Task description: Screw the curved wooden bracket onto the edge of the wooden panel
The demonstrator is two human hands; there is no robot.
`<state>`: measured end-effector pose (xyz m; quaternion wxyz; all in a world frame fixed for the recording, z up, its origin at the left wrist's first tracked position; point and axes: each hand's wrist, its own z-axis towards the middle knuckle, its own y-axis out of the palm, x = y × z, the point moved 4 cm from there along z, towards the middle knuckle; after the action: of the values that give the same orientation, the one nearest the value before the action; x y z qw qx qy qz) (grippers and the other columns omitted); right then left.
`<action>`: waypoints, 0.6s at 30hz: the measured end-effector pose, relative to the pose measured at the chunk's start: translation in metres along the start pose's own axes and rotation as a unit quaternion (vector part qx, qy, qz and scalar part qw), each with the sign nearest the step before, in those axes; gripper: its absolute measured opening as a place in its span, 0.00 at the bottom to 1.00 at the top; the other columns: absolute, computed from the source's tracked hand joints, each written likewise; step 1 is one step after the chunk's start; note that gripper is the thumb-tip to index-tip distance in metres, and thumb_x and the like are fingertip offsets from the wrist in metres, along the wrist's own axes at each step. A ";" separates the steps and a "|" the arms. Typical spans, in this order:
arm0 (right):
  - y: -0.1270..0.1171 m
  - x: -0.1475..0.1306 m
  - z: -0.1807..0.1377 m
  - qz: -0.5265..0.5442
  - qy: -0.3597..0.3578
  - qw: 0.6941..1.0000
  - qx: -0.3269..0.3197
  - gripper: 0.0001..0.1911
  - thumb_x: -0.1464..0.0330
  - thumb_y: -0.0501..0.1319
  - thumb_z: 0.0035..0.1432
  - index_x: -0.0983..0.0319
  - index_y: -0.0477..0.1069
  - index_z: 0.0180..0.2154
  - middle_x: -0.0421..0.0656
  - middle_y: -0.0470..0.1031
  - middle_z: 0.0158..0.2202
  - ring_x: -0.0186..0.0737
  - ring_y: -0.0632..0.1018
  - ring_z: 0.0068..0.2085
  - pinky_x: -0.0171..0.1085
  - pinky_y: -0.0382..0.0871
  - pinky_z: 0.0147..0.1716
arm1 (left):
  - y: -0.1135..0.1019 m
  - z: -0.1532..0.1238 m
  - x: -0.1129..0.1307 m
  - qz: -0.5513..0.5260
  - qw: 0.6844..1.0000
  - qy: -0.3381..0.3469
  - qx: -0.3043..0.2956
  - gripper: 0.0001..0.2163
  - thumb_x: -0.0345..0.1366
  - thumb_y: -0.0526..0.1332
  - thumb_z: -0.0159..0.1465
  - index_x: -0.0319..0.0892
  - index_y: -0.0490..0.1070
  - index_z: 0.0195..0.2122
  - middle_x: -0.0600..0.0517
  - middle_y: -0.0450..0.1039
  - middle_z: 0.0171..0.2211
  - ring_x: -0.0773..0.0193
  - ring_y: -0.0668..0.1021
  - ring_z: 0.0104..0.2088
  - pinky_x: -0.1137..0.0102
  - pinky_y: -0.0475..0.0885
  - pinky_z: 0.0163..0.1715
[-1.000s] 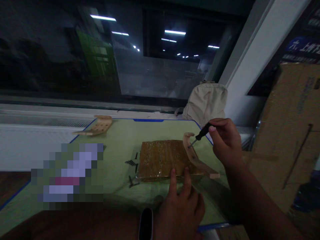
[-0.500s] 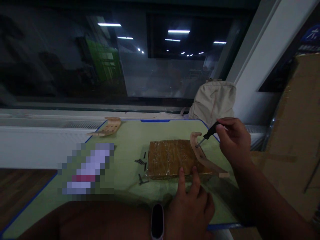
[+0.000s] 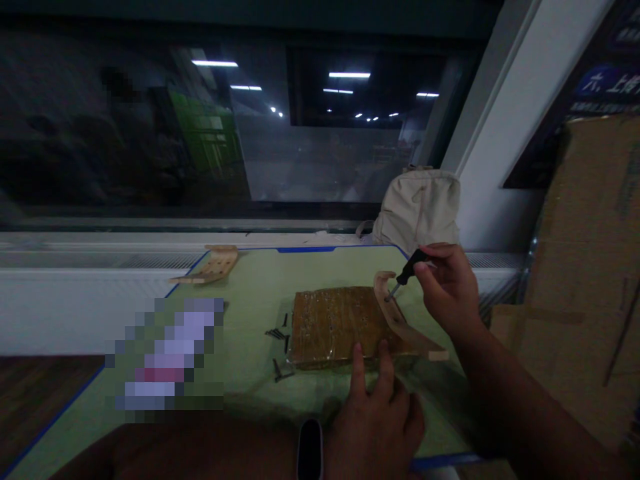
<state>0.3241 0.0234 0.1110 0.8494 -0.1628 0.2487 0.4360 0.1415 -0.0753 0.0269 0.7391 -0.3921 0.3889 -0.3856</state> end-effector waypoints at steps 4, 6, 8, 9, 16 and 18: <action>0.012 -0.008 -0.009 0.064 0.012 0.996 -0.068 0.12 0.56 0.66 0.64 0.54 0.74 0.45 0.44 0.79 0.43 0.41 0.83 0.42 0.43 0.82 0.44 | 0.003 0.001 -0.002 0.004 1.000 0.023 0.008 0.29 0.63 0.57 0.69 0.43 0.78 0.54 0.44 0.81 0.47 0.28 0.70 0.62 0.32 0.69 0.52; 0.014 -0.008 -0.012 0.069 0.031 0.996 -0.056 0.12 0.58 0.68 0.63 0.54 0.73 0.45 0.43 0.79 0.42 0.40 0.83 0.39 0.43 0.82 0.42 | 0.005 0.003 -0.002 0.009 1.000 0.019 0.014 0.21 0.53 0.54 0.74 0.45 0.79 0.52 0.46 0.81 0.44 0.30 0.72 0.61 0.33 0.70 0.52; 0.010 -0.004 -0.010 0.047 0.038 0.998 -0.019 0.14 0.60 0.72 0.58 0.54 0.72 0.43 0.42 0.78 0.39 0.39 0.82 0.36 0.39 0.82 0.36 | 0.007 0.004 -0.003 0.010 1.000 0.007 0.014 0.16 0.43 0.52 0.76 0.46 0.79 0.50 0.47 0.82 0.42 0.33 0.73 0.60 0.35 0.71 0.52; 0.007 -0.001 -0.008 0.031 0.038 0.999 -0.003 0.15 0.61 0.74 0.56 0.55 0.72 0.41 0.41 0.76 0.38 0.38 0.81 0.34 0.37 0.80 0.33 | 0.008 0.005 -0.003 0.009 1.000 0.003 0.010 0.16 0.41 0.51 0.76 0.46 0.79 0.49 0.47 0.82 0.42 0.34 0.73 0.60 0.35 0.72 0.52; -0.001 0.008 0.003 0.033 0.024 0.999 -0.004 0.14 0.54 0.70 0.59 0.56 0.75 0.38 0.45 0.77 0.41 0.42 0.81 0.43 0.40 0.81 0.39 | 0.026 0.004 -0.002 -0.007 1.000 -0.009 0.001 0.19 0.44 0.49 0.77 0.48 0.80 0.49 0.47 0.82 0.47 0.36 0.70 0.64 0.35 0.72 0.54; 0.006 0.004 0.000 0.073 0.027 0.996 -0.040 0.14 0.53 0.67 0.62 0.56 0.75 0.41 0.46 0.79 0.44 0.43 0.83 0.46 0.43 0.82 0.44 | 0.035 0.003 -0.001 0.011 0.999 -0.029 0.017 0.18 0.44 0.51 0.77 0.48 0.81 0.47 0.48 0.82 0.47 0.36 0.69 0.64 0.35 0.70 0.56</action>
<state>0.3211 0.0287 0.1083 0.8012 -0.1897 0.2657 0.5015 0.1533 -0.0599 -0.0022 0.7608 -0.3859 0.3649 -0.3730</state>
